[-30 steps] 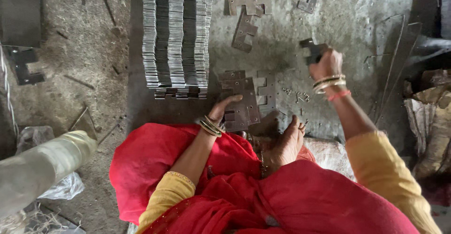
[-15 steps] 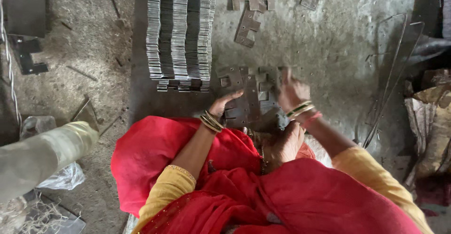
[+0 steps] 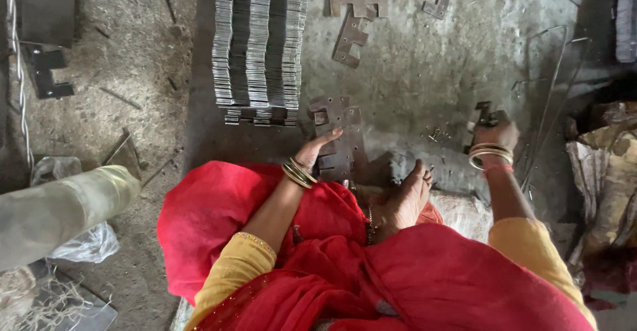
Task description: The person sits on the floor and sorts small metal brackets by picking them up and stacking them into neat piles. The person uses a metal rod to move and align the parts on the floor.
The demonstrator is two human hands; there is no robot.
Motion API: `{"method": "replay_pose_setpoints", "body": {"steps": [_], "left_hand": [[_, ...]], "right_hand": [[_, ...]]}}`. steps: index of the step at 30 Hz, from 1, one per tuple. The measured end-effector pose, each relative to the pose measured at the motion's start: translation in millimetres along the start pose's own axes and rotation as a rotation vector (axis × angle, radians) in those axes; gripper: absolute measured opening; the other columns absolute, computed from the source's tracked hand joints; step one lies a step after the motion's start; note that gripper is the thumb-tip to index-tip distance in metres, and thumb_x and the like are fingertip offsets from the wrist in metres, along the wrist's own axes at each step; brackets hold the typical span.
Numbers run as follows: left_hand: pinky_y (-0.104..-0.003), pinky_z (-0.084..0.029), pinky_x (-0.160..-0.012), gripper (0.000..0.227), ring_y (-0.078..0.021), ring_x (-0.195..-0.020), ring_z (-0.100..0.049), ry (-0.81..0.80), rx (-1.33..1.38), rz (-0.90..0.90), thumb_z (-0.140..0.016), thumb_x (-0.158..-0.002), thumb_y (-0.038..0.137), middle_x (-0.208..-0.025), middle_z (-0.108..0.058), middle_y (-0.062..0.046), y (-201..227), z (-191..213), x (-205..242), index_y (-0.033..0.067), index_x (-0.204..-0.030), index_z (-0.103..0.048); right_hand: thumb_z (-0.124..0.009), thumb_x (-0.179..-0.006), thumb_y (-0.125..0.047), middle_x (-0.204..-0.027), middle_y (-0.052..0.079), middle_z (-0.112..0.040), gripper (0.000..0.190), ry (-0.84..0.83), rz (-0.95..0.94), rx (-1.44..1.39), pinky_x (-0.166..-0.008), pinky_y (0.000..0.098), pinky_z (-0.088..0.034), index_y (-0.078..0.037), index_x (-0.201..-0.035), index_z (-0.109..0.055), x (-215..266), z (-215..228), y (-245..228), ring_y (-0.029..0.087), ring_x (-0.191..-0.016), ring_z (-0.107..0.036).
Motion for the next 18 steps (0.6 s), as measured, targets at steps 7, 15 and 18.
{"method": "replay_pose_setpoints", "body": {"steps": [7, 15, 18], "left_hand": [[-0.05, -0.055, -0.093, 0.064, -0.0355, -0.11, -0.063, 0.151, 0.242, 0.337, -0.079, -0.087, 0.032, -0.123, -0.066, -0.02, 38, -45, 37, 0.0014, -0.139, -0.058], [-0.039, -0.058, -0.102, 0.061, -0.0279, -0.116, -0.071, 0.073, 0.061, 0.066, -0.084, -0.083, 0.032, -0.121, -0.075, -0.013, 65, -46, 26, 0.0, -0.131, -0.065], [-0.039, -0.059, -0.095, 0.059, -0.0267, -0.105, -0.072, 0.113, -0.368, -0.157, -0.088, -0.073, 0.031, -0.113, -0.076, -0.013, 103, -65, 14, 0.0013, -0.12, -0.067]], "right_hand": [[-0.077, -0.08, 0.003, -0.117, 0.012, -0.074, 0.049, -0.702, 0.233, -0.854, -0.085, 0.0323, -0.065, -0.002, -0.127, -0.064, 50, -20, -154, 0.021, -0.101, -0.074], [-0.081, -0.076, -0.005, -0.111, 0.009, -0.076, 0.063, -0.753, 0.267, -0.851, -0.071, 0.0351, -0.057, -0.007, -0.137, -0.064, 101, 2, -242, 0.021, -0.086, -0.072], [-0.091, -0.073, -0.009, -0.12, 0.011, -0.071, 0.076, -0.351, 0.423, -0.632, -0.087, 0.0366, -0.062, -0.005, -0.14, -0.057, 99, 33, -235, 0.023, -0.103, -0.074]]}}
Point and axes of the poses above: each hand's wrist, its own x-axis away from the middle knuckle, its own z-axis out of the back of the hand, y = z × x, the point moved 7 cm from there along -x, towards the middle knuckle
